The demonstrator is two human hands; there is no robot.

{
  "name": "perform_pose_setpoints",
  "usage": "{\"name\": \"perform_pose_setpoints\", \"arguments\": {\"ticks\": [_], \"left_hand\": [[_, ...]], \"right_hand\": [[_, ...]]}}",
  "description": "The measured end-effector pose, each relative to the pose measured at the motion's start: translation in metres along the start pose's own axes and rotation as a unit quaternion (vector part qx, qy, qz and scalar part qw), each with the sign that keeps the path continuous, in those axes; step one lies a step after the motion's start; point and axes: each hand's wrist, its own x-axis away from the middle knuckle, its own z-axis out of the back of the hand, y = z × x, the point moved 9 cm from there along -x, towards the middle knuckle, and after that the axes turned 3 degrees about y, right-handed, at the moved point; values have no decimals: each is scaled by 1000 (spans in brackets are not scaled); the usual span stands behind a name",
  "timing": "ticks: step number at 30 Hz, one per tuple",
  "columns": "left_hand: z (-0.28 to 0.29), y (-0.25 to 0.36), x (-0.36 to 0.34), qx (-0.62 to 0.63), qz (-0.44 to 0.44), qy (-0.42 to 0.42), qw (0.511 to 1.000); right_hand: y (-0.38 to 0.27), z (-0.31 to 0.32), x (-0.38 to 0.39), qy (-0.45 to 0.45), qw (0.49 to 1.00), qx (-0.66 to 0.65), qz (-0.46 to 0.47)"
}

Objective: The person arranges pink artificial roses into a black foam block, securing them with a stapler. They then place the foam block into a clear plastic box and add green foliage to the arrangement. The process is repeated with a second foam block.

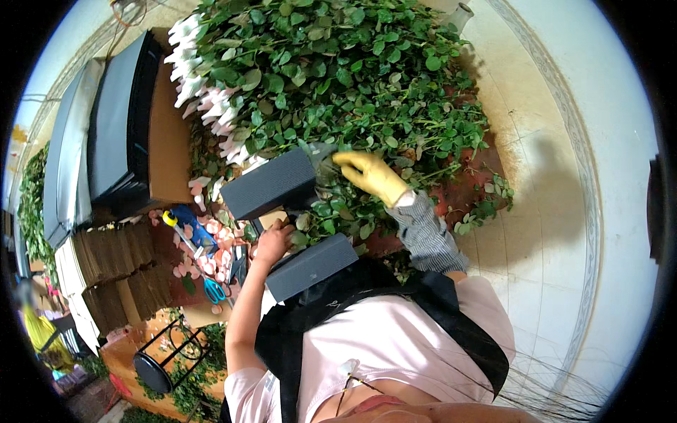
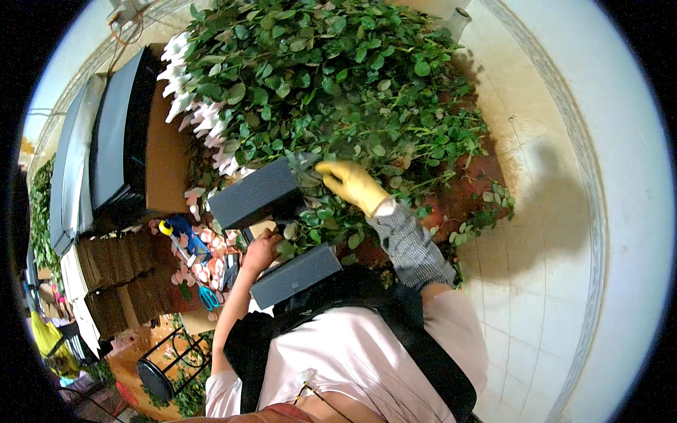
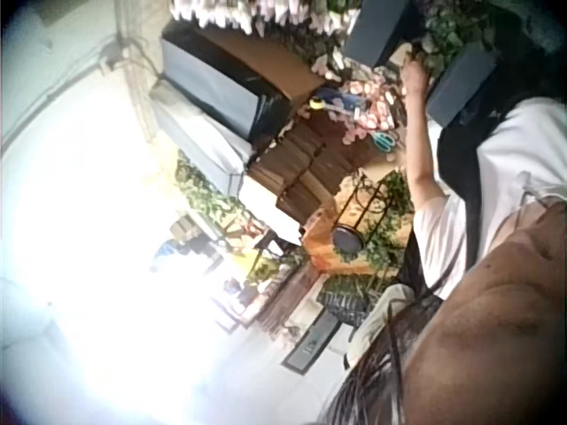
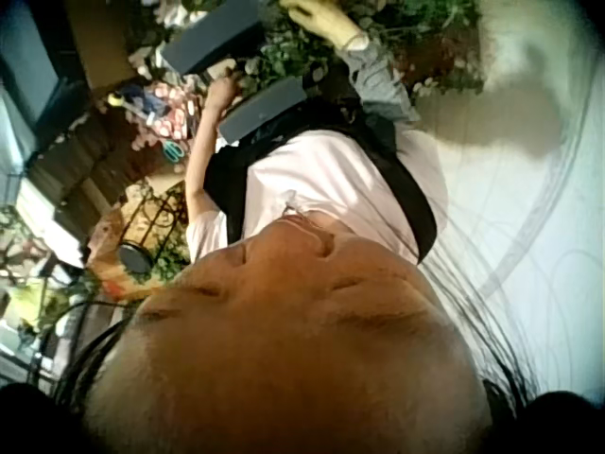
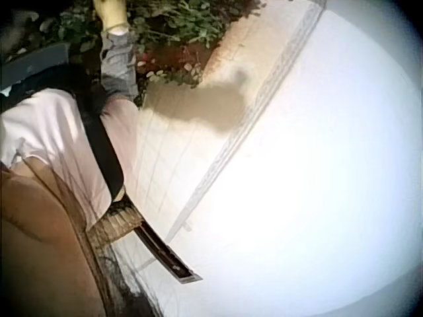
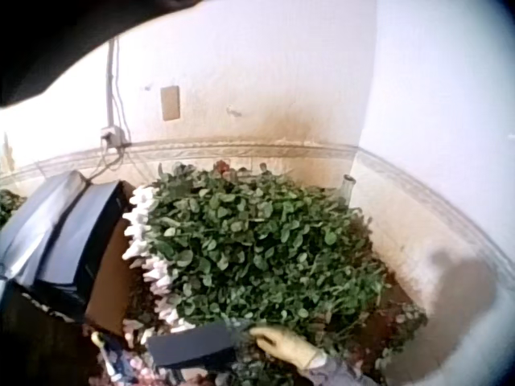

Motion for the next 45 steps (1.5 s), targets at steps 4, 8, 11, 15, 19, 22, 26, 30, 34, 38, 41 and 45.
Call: {"name": "perform_pose_setpoints", "arguments": {"ticks": [4,8,11,15,19,22,26,30,34,38,41,45], "left_hand": [[2,4,-2,-27,-9,79,996],[16,14,10,42,-32,101,994],[18,3,21,53,-43,100,993],[34,3,30,17,-11,117,993],[9,-14,35,136,-16,75,988],[15,-12,44,210,-80,79,971],[6,-29,37,247,-32,47,967],[22,-12,28,107,76,65,989],[-15,-48,36,116,135,70,982],[15,-9,33,190,-12,116,975],[29,17,25,-46,-89,53,994],[37,23,20,-107,-120,126,979]], "right_hand": [[19,34,-61,135,903,407,16],[88,29,-86,76,892,443,-54],[1,71,-112,183,827,532,19],[-56,160,-113,221,871,438,6],[-87,205,-58,228,892,304,243],[-43,193,-8,122,978,165,-46],[-1,85,51,-174,943,186,-214],[100,-21,104,-213,932,196,-216],[114,-40,116,-149,957,148,-198],[165,-47,123,-179,921,311,-150],[113,-55,99,-149,896,416,-35],[96,-40,88,20,951,299,-77]]}}
